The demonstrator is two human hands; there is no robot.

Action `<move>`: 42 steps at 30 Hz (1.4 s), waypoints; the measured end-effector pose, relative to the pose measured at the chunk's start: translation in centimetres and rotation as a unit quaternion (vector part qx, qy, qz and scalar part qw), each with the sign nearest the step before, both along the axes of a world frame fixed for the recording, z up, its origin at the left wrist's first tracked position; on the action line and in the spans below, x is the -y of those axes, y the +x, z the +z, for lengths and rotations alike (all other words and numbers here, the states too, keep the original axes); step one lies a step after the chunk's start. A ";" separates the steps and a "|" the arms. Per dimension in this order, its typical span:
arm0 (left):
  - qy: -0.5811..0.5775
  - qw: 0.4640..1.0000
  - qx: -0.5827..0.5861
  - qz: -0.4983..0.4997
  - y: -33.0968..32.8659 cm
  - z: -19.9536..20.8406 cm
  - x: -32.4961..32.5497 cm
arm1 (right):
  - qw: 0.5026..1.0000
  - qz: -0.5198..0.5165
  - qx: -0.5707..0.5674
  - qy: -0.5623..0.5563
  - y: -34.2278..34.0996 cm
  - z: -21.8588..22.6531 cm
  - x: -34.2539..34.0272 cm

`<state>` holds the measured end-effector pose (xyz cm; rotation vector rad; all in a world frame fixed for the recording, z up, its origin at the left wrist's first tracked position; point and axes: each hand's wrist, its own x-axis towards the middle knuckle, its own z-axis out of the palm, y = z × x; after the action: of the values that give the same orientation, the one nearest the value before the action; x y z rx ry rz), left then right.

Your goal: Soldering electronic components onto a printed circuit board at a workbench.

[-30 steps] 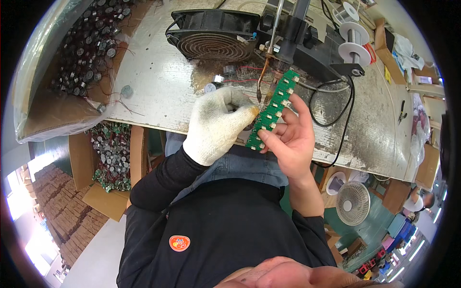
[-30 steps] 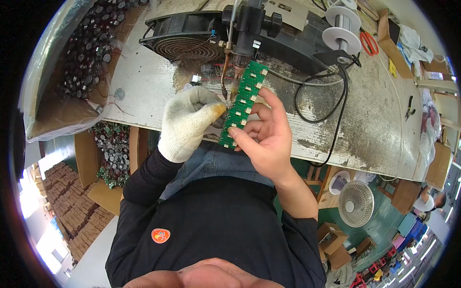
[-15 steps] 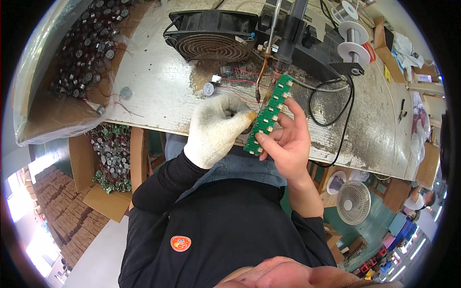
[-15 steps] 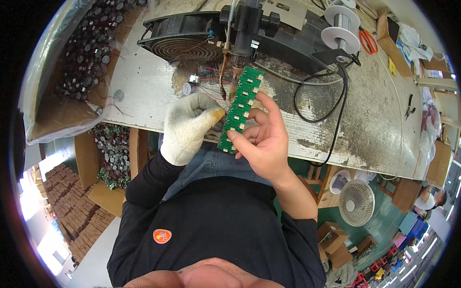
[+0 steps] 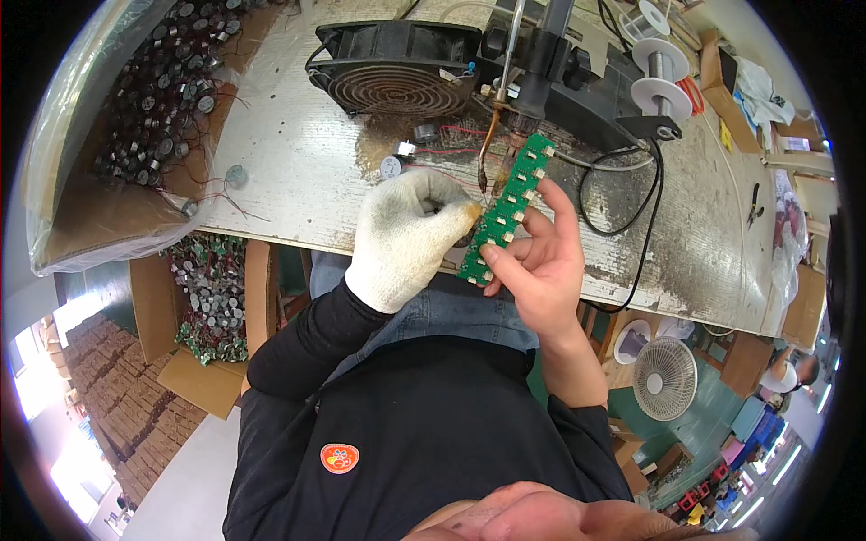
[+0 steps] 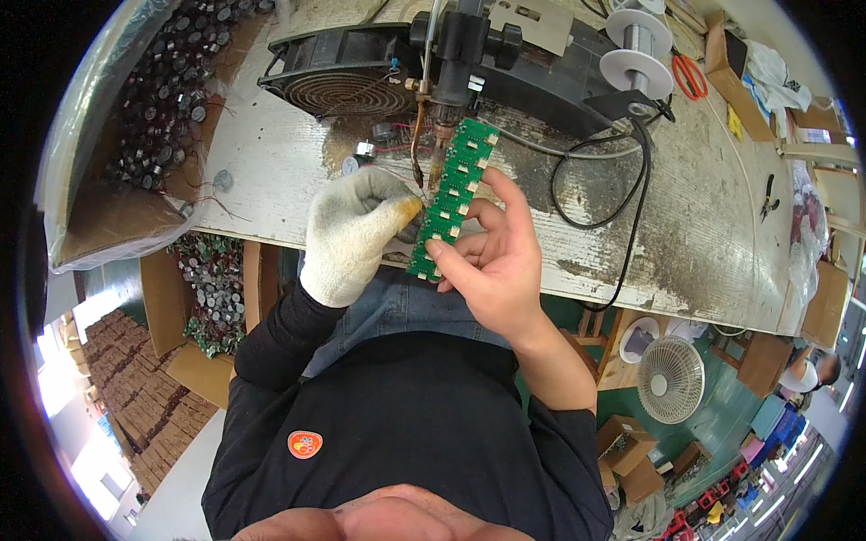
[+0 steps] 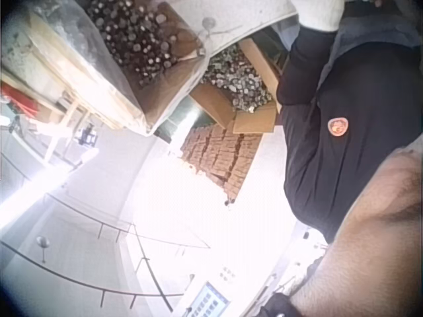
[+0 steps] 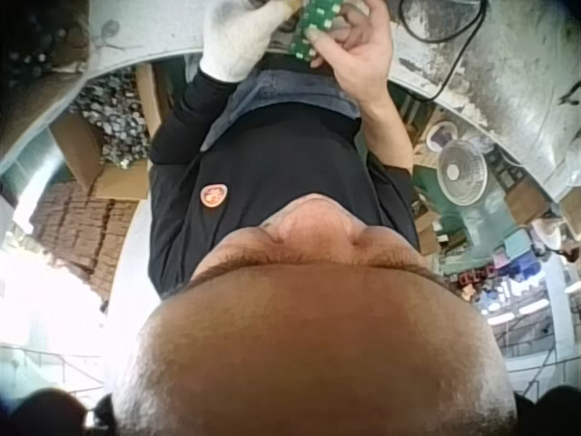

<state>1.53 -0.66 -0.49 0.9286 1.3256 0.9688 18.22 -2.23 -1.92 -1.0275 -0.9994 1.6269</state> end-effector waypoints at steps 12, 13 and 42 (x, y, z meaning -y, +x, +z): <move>0.003 1.000 -0.001 0.014 0.0 -0.7 0.3 | 1.000 0.004 0.003 0.007 0.0 -0.3 0.1; 0.002 1.000 -0.001 0.013 0.1 -0.7 0.4 | 1.000 0.002 0.003 0.005 0.0 -0.4 0.2; 0.008 0.997 -0.005 -0.072 -0.9 0.2 0.0 | 0.999 0.023 -0.024 -0.017 0.4 -0.3 0.1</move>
<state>0.64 -0.63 -0.27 1.0286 1.2419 0.8655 18.64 -2.35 -2.19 -0.9911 -0.9722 1.7031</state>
